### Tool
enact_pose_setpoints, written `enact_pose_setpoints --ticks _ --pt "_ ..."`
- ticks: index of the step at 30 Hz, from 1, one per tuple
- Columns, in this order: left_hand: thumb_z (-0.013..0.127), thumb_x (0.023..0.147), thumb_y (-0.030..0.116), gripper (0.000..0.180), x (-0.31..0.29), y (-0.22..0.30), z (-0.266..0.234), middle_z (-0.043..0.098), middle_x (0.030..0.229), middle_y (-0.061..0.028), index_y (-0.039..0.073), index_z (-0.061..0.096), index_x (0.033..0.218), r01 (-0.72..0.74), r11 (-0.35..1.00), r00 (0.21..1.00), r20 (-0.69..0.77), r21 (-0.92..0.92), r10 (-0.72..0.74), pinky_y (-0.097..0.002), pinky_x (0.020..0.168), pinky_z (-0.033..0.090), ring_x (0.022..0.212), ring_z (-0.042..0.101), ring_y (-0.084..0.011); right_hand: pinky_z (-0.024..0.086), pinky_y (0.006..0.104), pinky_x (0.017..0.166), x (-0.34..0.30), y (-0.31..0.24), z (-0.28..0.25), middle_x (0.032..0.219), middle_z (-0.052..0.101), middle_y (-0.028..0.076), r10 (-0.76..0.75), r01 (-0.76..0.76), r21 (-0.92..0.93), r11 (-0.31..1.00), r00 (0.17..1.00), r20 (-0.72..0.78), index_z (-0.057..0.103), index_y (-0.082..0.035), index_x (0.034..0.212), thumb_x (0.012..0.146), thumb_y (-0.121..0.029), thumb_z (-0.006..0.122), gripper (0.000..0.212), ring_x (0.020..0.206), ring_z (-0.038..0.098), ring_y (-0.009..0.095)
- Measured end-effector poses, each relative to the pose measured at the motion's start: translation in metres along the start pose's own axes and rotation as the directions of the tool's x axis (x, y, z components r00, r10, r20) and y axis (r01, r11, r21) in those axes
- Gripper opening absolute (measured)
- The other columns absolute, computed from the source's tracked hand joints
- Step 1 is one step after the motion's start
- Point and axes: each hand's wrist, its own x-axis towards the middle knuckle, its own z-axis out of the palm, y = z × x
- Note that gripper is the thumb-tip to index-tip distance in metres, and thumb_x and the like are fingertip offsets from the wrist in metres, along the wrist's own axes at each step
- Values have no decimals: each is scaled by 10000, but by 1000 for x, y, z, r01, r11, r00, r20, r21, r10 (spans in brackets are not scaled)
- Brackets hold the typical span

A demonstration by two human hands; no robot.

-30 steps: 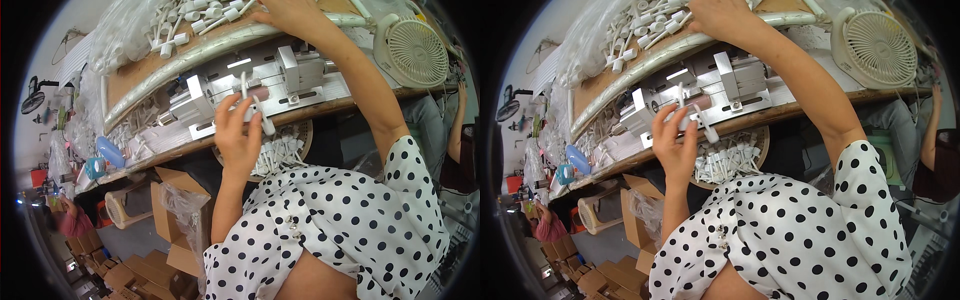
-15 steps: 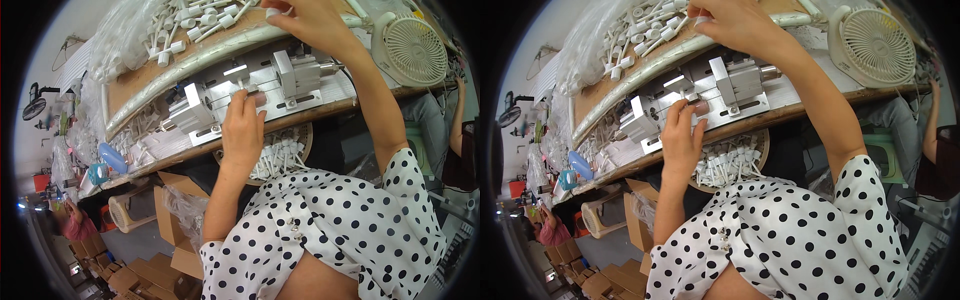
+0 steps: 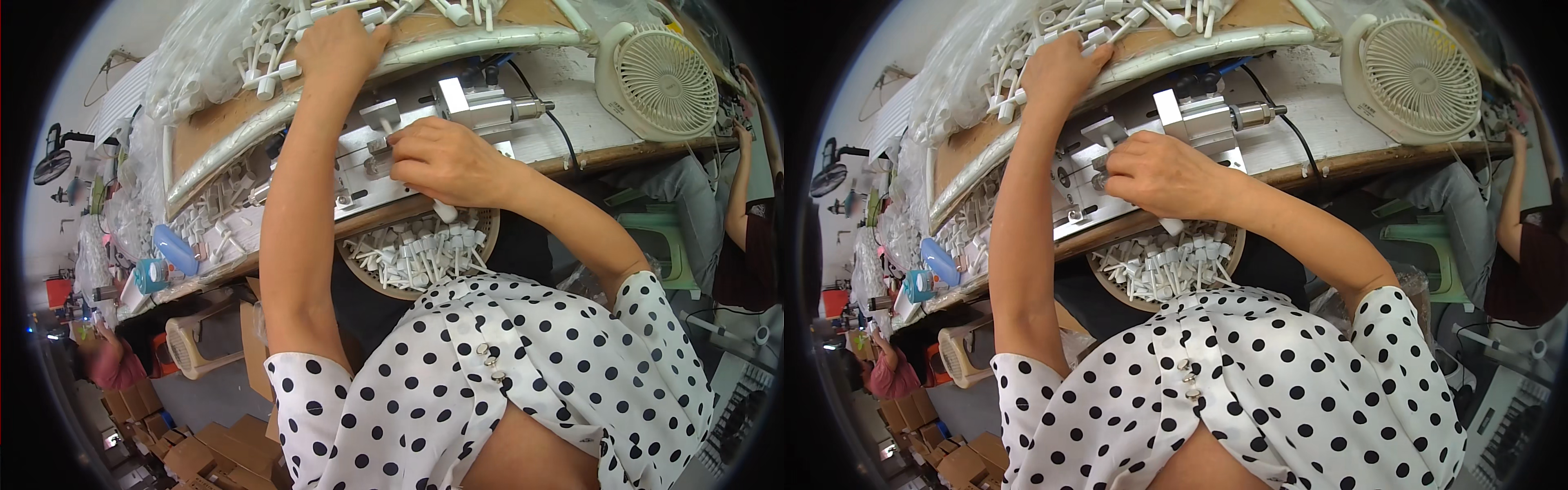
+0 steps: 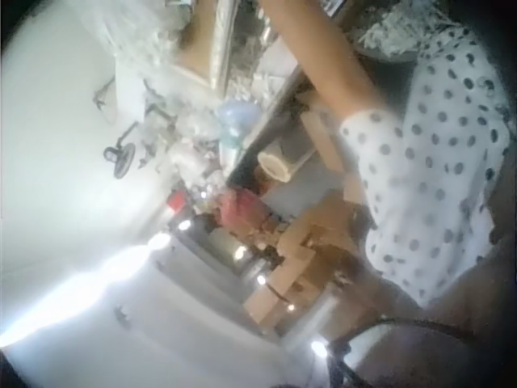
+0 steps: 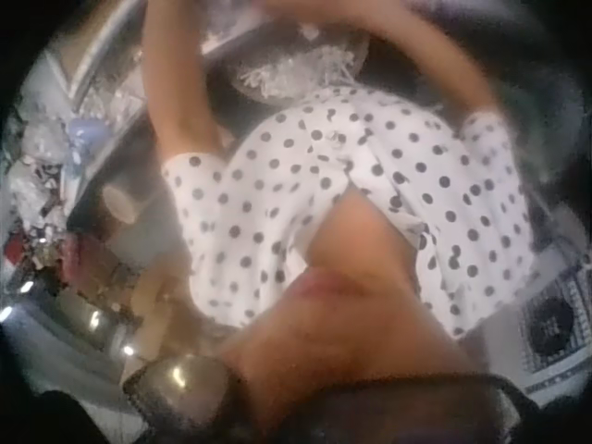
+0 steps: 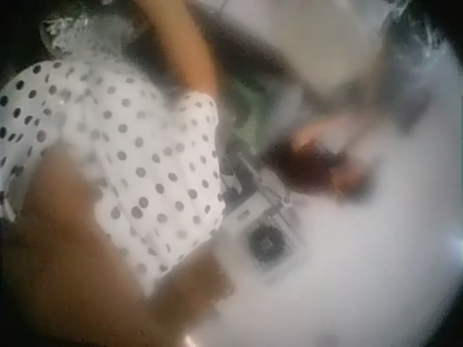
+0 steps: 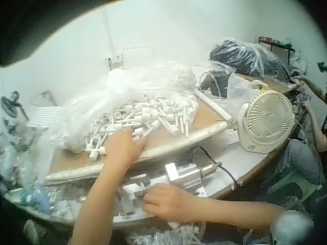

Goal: Assembling white plastic components using a pneumatic or mechanical workbench machine.

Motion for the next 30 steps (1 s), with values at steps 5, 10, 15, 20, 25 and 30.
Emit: enact_pose_setpoints --ticks 5,10,15,20,25,30 --pt "602 707 556 530 -11 -15 -24 605 637 -111 25 610 716 -13 996 995 99 -90 22 -351 575 466 612 592 -224 430 298 709 3 0 5 752 531 38 -47 63 -142 988 993 112 509 -73 721 694 -110 541 56 760 553 183" --pt "699 702 437 434 -25 -35 -45 537 607 -24 16 602 749 190 795 979 177 -576 -105 -205 455 401 516 515 -85 424 286 691 6 -3 4 756 522 36 -17 41 -165 985 990 141 511 -82 742 678 -119 560 89 740 553 165" --pt "662 773 325 377 -59 -52 -49 573 771 -76 -30 580 872 214 467 976 165 -858 -144 -204 534 448 626 564 -101 426 319 665 11 -2 -3 756 513 40 97 -89 -45 995 966 241 525 -79 787 659 -125 626 169 724 549 196" --pt "666 697 -38 295 -141 -46 -35 555 961 -75 2 567 973 50 228 990 19 -972 -137 -240 662 502 798 575 -131 461 362 681 42 41 -36 833 562 72 92 -94 7 996 988 124 595 -94 879 698 -122 622 186 791 573 258" --pt "651 679 -69 341 -190 -12 -15 527 1147 -111 15 577 1002 -161 634 987 -116 -757 113 -266 699 521 913 583 -194 432 394 728 67 121 -60 873 548 191 231 -159 -261 952 933 275 557 -1 853 772 -85 512 125 840 542 348" --pt "622 690 -40 292 -188 -7 9 518 1149 -138 17 566 971 -234 714 971 -129 -659 199 -266 628 496 898 584 -226 437 377 757 67 111 -57 918 562 184 289 -281 -71 957 906 309 560 -6 944 799 -69 493 172 869 549 337"
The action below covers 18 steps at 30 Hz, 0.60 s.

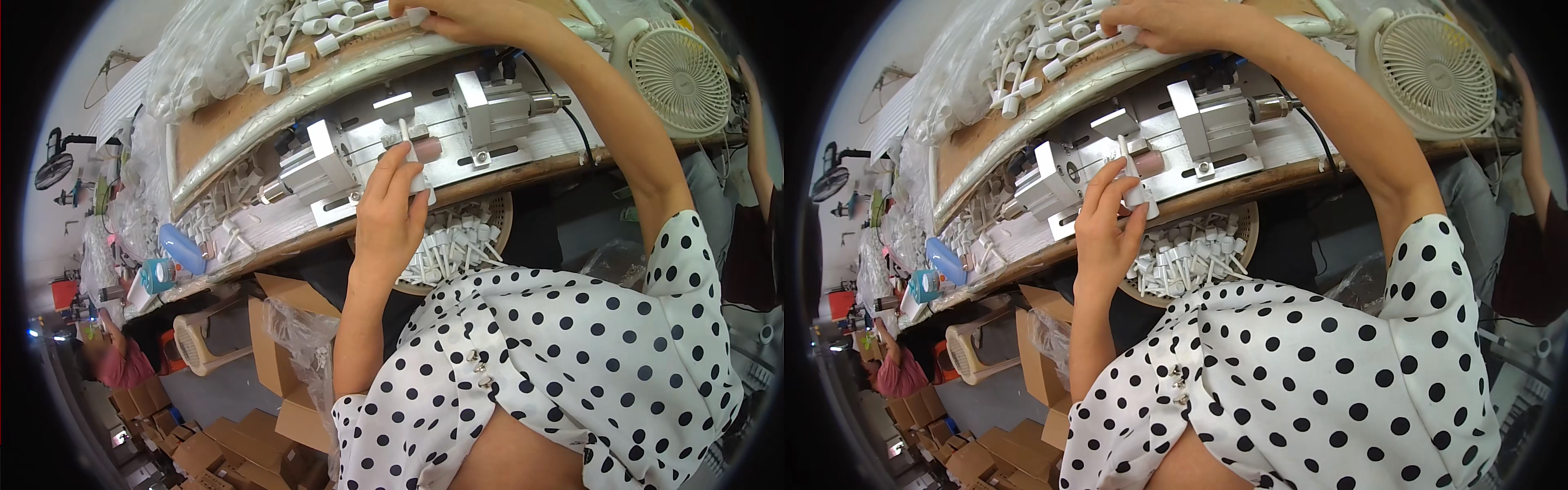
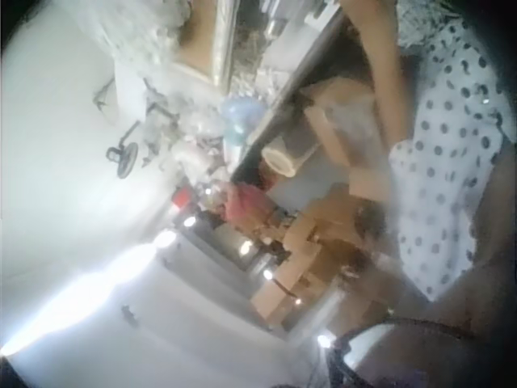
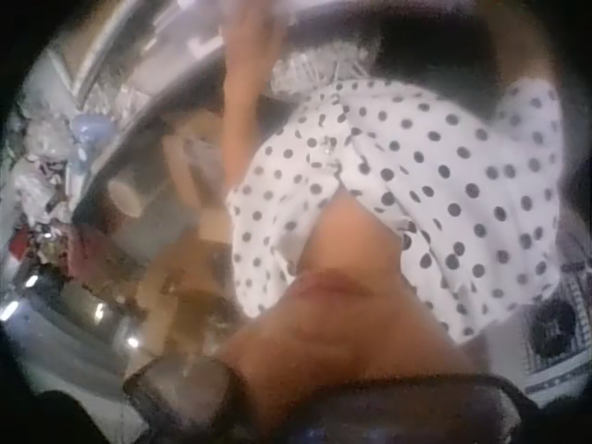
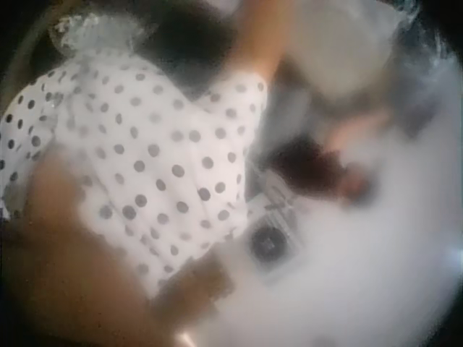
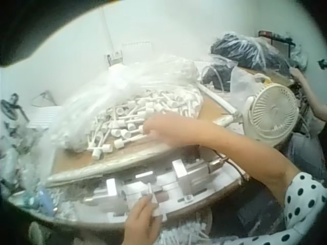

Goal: Assembling white plastic components using a pneumatic or mechanical workbench machine.

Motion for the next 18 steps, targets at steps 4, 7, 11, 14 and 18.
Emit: enact_pose_setpoints --ticks 4,7,11,14,18 --pt "612 688 -31 286 8 8 -2 519 1129 -143 11 561 966 69 998 998 16 6 -69 -270 616 481 863 583 -222 436 368 776 -23 -21 1 952 567 183 -86 117 135 984 972 -218 561 -14 987 792 -62 511 207 889 557 315" --pt "606 679 -25 288 6 13 -1 521 1110 -150 6 557 961 11 1000 1000 -7 -4 -11 -278 651 474 854 574 -234 430 362 796 -48 -42 -13 965 571 181 39 30 322 946 978 -206 567 -26 1012 775 -41 526 241 903 562 295" --pt "604 680 -18 292 8 3 6 517 1117 -166 1 552 966 5 998 999 -51 60 -2 -314 721 471 940 557 -288 445 323 665 -65 -42 -4 818 579 106 150 -21 387 922 940 -307 593 -53 928 743 -90 605 189 753 564 233" --pt "594 691 -14 286 12 3 9 512 1122 -187 -8 545 974 2 995 1000 -23 98 1 -350 767 464 979 545 -327 448 248 536 -68 -40 8 693 568 40 73 73 325 943 907 -416 601 -77 908 706 -172 709 248 594 548 140" --pt "578 708 -7 288 14 9 7 495 1135 -216 -28 526 991 9 988 1000 6 156 -10 -397 825 441 1011 522 -376 443 246 526 -72 -47 9 690 565 39 -32 158 223 962 876 -482 592 -59 894 664 -220 749 322 586 547 135"
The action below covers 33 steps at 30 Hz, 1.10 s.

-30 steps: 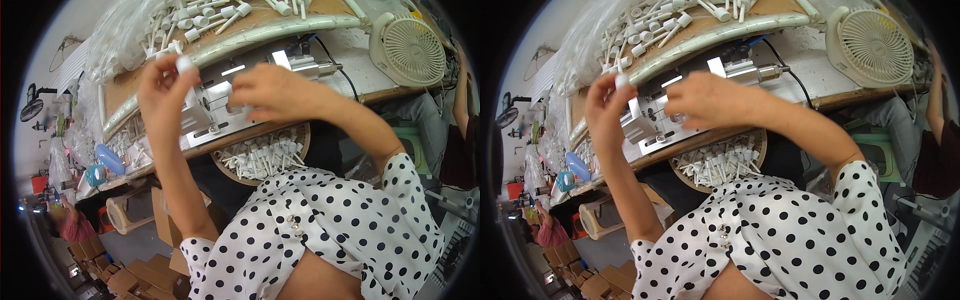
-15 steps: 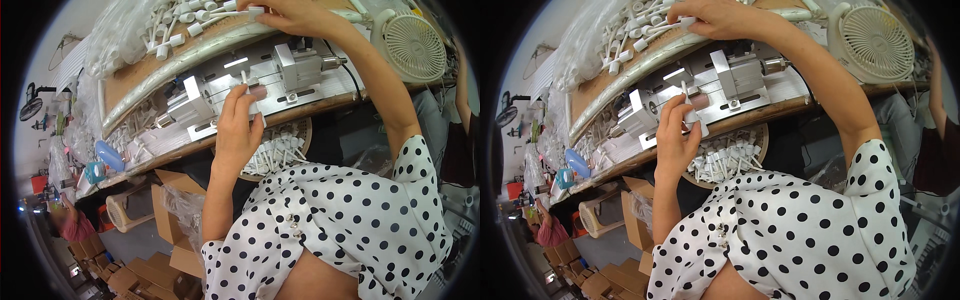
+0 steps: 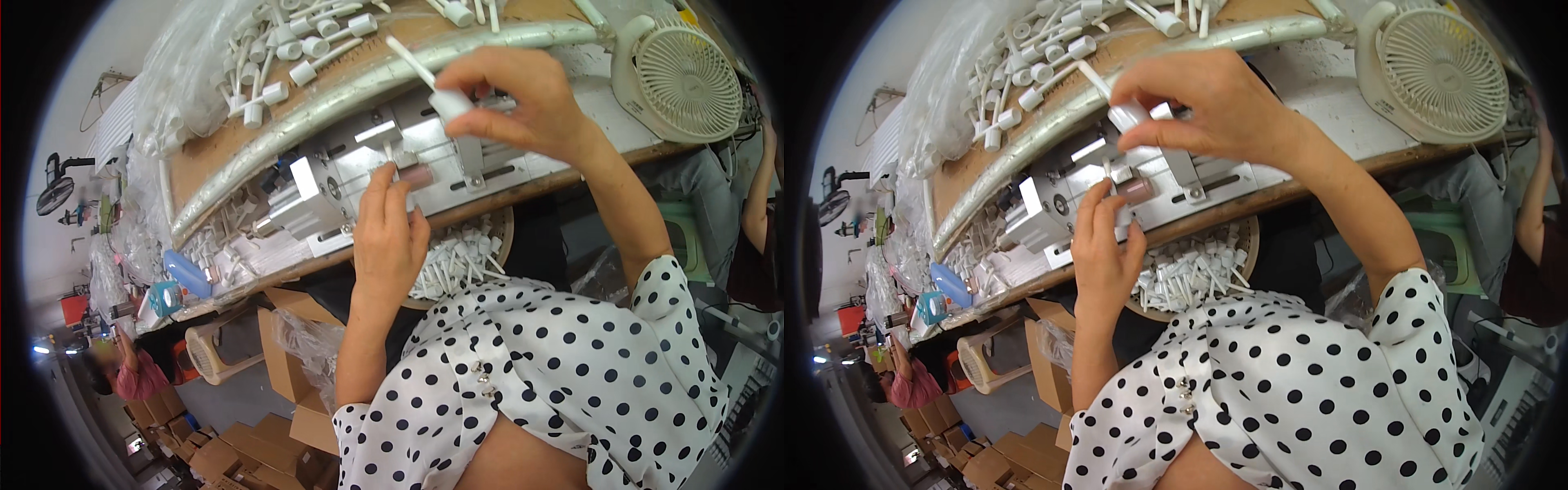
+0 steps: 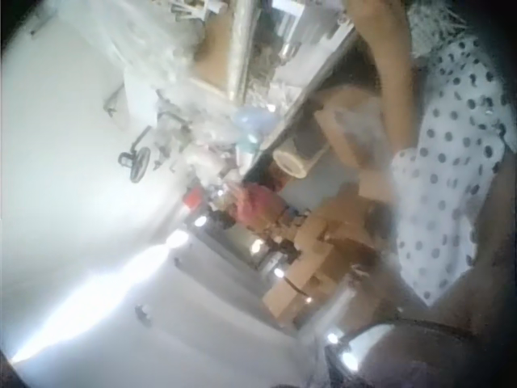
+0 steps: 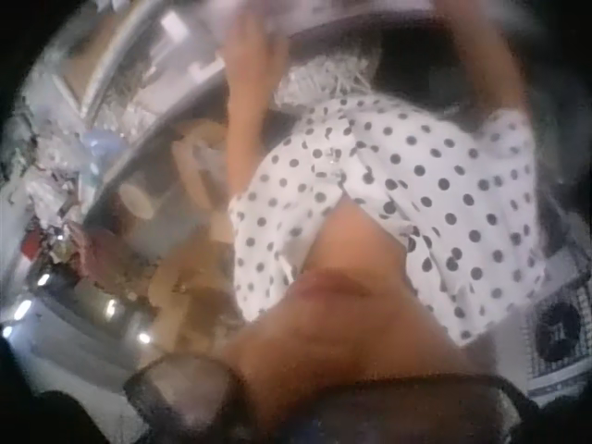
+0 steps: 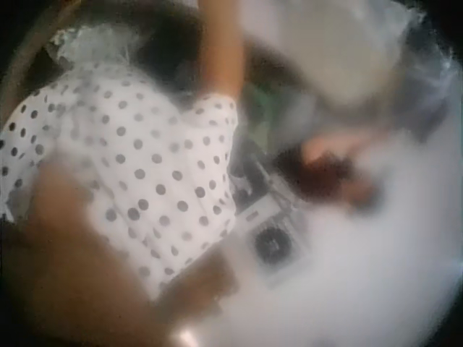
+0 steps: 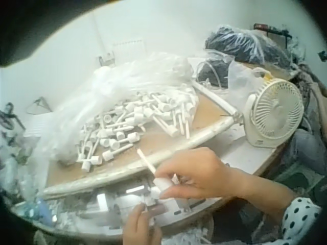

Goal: Assembling white plastic components using a pneumatic or mechanical workbench machine.

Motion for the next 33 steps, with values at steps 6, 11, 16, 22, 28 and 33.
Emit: enact_pose_setpoints --ticks 6,11,16,22,28,33 --pt "640 709 49 319 18 -2 -14 545 1034 -157 18 525 1006 -48 998 987 149 -41 54 -357 725 461 864 565 -296 470 233 543 -11 -11 -8 791 585 67 -11 12 14 1000 1000 -24 597 -28 824 643 -233 759 317 600 566 132" --pt "590 733 43 204 108 -46 -47 590 829 -90 53 601 937 -166 972 950 -237 166 203 -295 643 456 737 551 -203 480 262 576 -14 -27 12 792 586 74 -53 42 94 995 991 120 589 -25 809 629 -237 755 325 658 586 168" --pt "582 721 71 231 147 -84 -51 608 901 -137 53 563 951 -111 890 994 67 443 91 -398 783 421 890 549 -309 449 339 717 -17 -25 48 751 584 82 -186 177 58 983 948 258 555 -39 752 621 -235 712 283 827 556 244" --pt "621 731 59 213 115 -63 -77 606 836 -64 35 561 934 -142 981 987 -49 128 150 -272 667 438 745 563 -172 432 315 661 -20 -20 71 657 543 47 -231 307 -135 942 886 403 526 -66 712 621 -262 705 281 724 545 204" --pt "602 732 -49 214 43 -37 -73 524 794 3 -4 564 937 237 717 928 -64 -655 -366 -178 593 387 676 478 -48 442 337 626 -13 -23 65 646 546 75 -88 192 -164 968 864 495 528 -63 744 598 -354 716 376 688 567 231" --pt "632 736 -30 189 -12 -11 -35 498 1005 -52 4 590 917 122 915 929 -281 -384 -241 -203 640 434 721 513 -81 475 385 623 63 36 49 796 577 71 -233 297 -300 906 945 231 578 -107 874 686 -149 634 200 764 588 265"
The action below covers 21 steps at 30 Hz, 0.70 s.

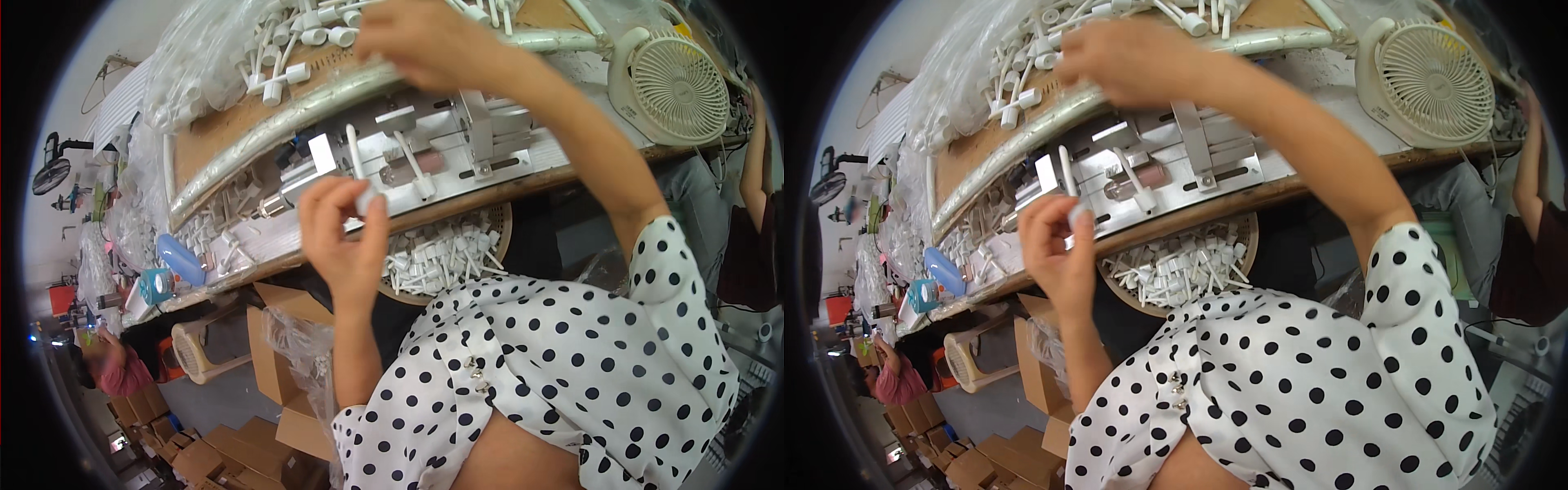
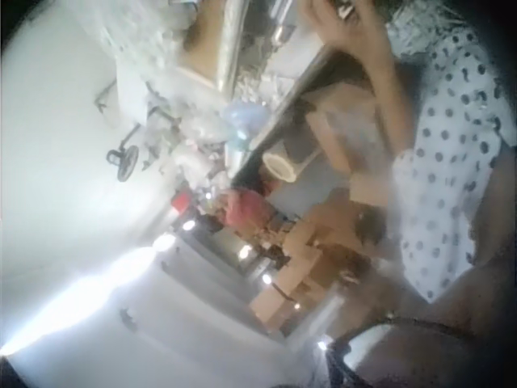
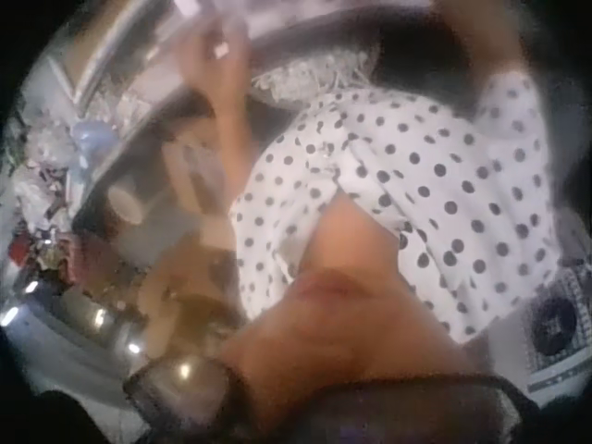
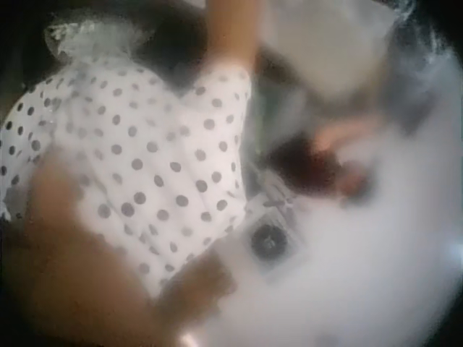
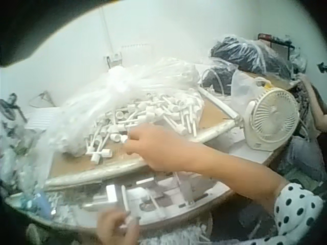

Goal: Assembling white plastic components using a pneumatic or mechanical workbench machine.

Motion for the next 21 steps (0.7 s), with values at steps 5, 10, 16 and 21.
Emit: enact_pose_setpoints --ticks 5,10,16,21 --pt "694 672 11 214 -13 -1 27 566 1057 -98 14 608 868 -77 992 996 56 100 72 -208 535 431 641 506 -90 443 397 710 23 25 -20 876 599 177 209 -248 9 969 835 510 592 -13 873 726 -77 549 167 831 570 338" --pt "654 687 6 186 -2 -13 42 550 1051 -173 -10 573 854 -138 975 975 199 176 102 -349 686 486 867 581 -324 446 406 706 8 -1 -34 839 594 197 239 -344 247 906 896 373 588 -1 851 730 -84 547 152 815 571 351" --pt "631 717 35 179 1 -4 50 559 1018 -176 -13 546 867 -238 913 956 247 332 159 -373 737 473 877 581 -344 466 332 632 -42 -42 -54 760 580 74 384 -431 383 817 902 195 594 -58 881 710 -97 605 175 710 570 240" --pt "711 683 96 234 37 0 33 597 852 -63 44 591 876 -203 947 941 317 249 118 -257 566 439 691 556 -147 473 312 660 -73 -74 -55 786 588 96 313 -312 447 838 947 74 596 -18 837 648 -65 658 205 770 579 244"
